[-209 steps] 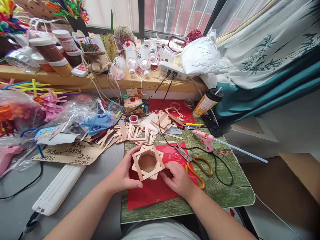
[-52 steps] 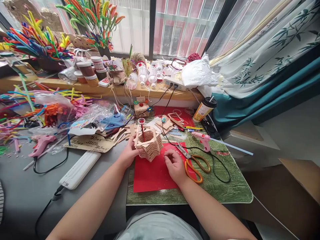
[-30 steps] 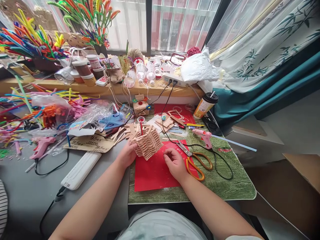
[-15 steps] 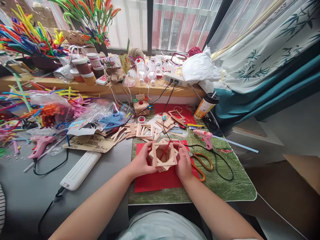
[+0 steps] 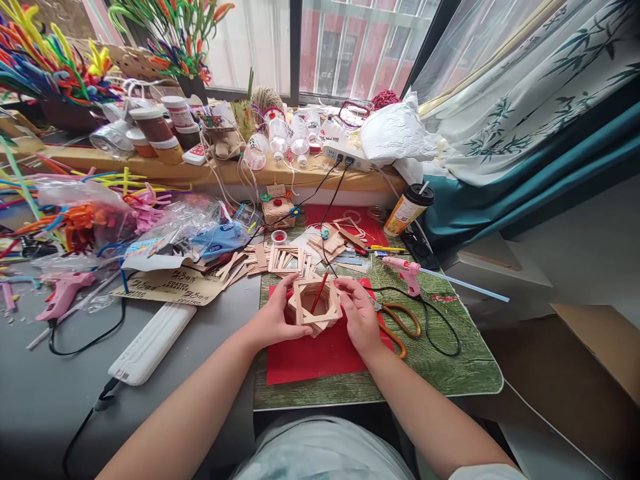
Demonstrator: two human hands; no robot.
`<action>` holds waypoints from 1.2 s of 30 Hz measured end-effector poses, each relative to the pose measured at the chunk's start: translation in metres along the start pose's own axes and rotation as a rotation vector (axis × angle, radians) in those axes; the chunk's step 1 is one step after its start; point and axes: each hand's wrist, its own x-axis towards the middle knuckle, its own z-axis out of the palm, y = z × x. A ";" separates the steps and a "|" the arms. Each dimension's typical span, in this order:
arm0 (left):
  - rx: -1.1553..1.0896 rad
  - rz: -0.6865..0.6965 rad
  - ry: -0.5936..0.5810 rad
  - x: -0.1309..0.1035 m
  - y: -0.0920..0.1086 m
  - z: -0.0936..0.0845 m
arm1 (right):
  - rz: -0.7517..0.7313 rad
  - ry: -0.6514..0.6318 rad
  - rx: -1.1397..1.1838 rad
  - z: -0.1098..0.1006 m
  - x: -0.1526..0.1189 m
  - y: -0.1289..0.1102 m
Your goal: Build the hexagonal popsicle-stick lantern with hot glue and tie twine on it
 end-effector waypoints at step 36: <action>-0.010 0.062 0.408 0.010 -0.011 -0.019 | -0.144 -0.252 -0.880 -0.052 0.149 0.021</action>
